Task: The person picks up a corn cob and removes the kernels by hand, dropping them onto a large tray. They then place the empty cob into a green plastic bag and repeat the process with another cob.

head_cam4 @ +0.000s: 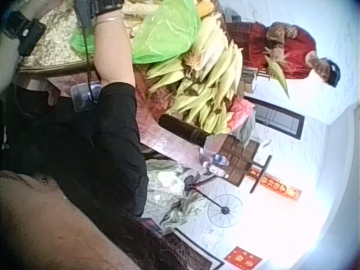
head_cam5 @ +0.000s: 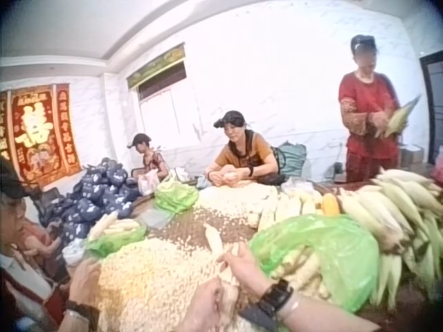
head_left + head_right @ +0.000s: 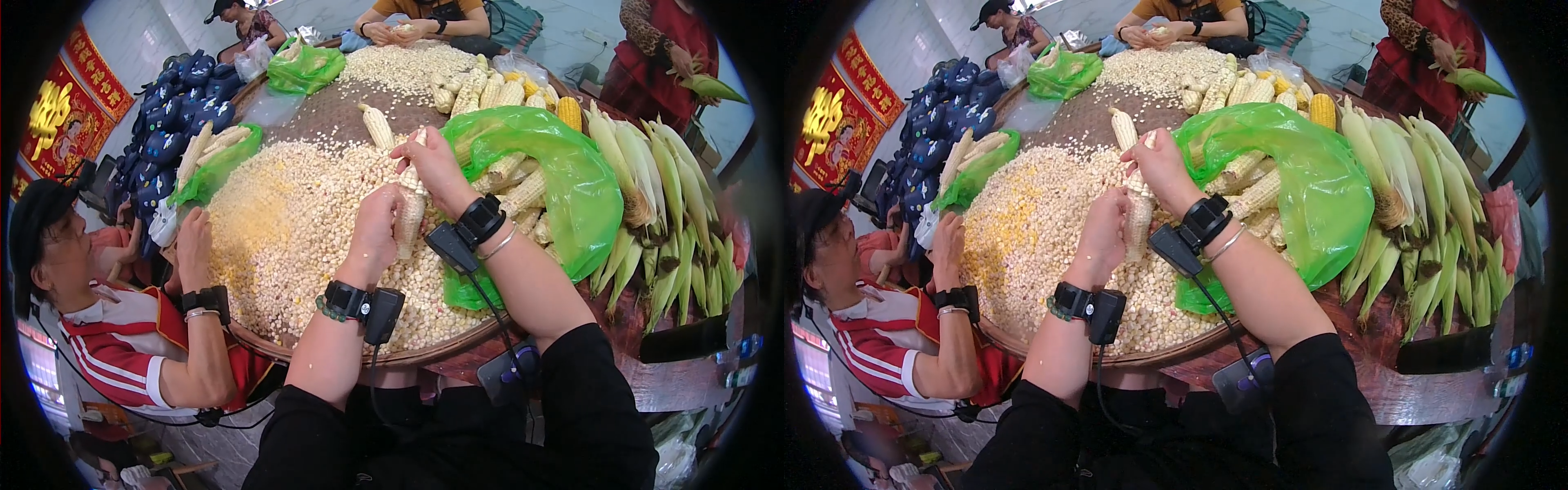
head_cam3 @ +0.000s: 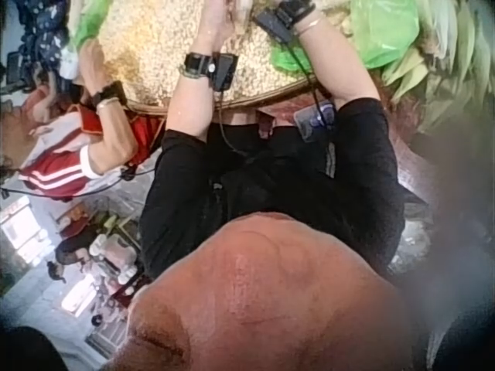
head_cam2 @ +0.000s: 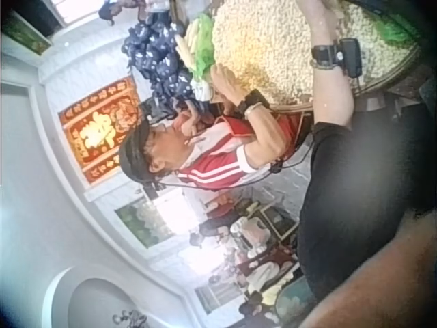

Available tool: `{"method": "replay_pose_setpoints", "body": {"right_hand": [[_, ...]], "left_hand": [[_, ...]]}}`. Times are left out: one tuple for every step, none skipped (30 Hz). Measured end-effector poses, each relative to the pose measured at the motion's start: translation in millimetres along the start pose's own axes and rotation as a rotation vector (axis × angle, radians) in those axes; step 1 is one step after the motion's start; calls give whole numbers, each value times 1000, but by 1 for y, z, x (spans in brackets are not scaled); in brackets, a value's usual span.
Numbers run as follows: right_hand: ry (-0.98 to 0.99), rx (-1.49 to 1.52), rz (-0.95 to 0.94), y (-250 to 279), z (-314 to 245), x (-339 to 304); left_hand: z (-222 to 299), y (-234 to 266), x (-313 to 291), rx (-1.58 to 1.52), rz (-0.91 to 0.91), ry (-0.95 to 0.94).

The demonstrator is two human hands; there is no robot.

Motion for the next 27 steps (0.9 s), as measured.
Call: {"method": "replay_pose_setpoints", "body": {"right_hand": [[-22,23,6,0,-2,-1],[-22,23,7,1,-2,-1],[-18,28,13,1,-1,1],[-15,33,18,1,-1,2],[-14,34,19,1,0,3],[1,6,22,2,0,4],[17,-21,24,3,1,5],[16,-23,25,4,2,5],[13,-52,12,3,2,4],[10,-81,-1,2,2,3],[10,-82,-3,1,2,2],[22,-78,-4,0,3,2],[34,-75,-4,-1,4,2],[34,-75,-6,-2,6,4],[55,-52,-12,-1,8,6],[76,-30,-17,-1,10,8],[77,-30,-17,0,12,9],[91,-41,-21,0,12,9],[105,-51,-26,-1,12,9],[105,-50,-26,-1,12,9],[96,-32,-25,0,11,8],[88,-15,-24,0,10,7],[88,-15,-23,0,9,7],[83,-18,-19,0,9,7],[78,-21,-15,1,9,6],[78,-23,-11,3,9,5],[55,-32,-17,1,7,2]], "left_hand": [[1,-1,-1,1,-1,1],[3,-2,-1,-24,21,22],[5,-4,-2,-48,42,43],[4,-5,-1,-47,41,43],[3,-7,0,10,63,0],[3,-10,0,65,86,-42],[3,-13,-1,64,85,-41],[3,-15,-4,93,91,-7],[5,-16,-7,122,99,25],[5,-14,-6,121,100,24],[5,-10,-4,107,115,37],[4,-8,-2,92,131,50],[3,-6,-1,92,132,49],[1,-4,0,49,135,22],[-1,-4,2,6,136,-3],[-2,-1,4,5,135,-3],[-4,0,6,-1,134,-3],[-3,1,6,-7,135,-3],[-3,1,5,-7,135,-3],[-3,2,5,3,134,-14],[-1,-1,3,14,131,-25],[0,-4,1,14,131,-25],[1,-7,-2,17,132,-20],[2,-10,-3,19,132,-13],[1,-11,-3,19,130,-10],[1,-11,-3,27,134,-6],[3,-11,-4,36,142,-8]]}}
Point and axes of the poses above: each hand's wrist, its own x-axis towards the middle knuckle, its own y-axis out of the back of the hand, z = x × y, the point moved 1 cm from there along x, towards the middle knuckle, and after that the axes turned 11 degrees about -x, right-handed, at the moved point
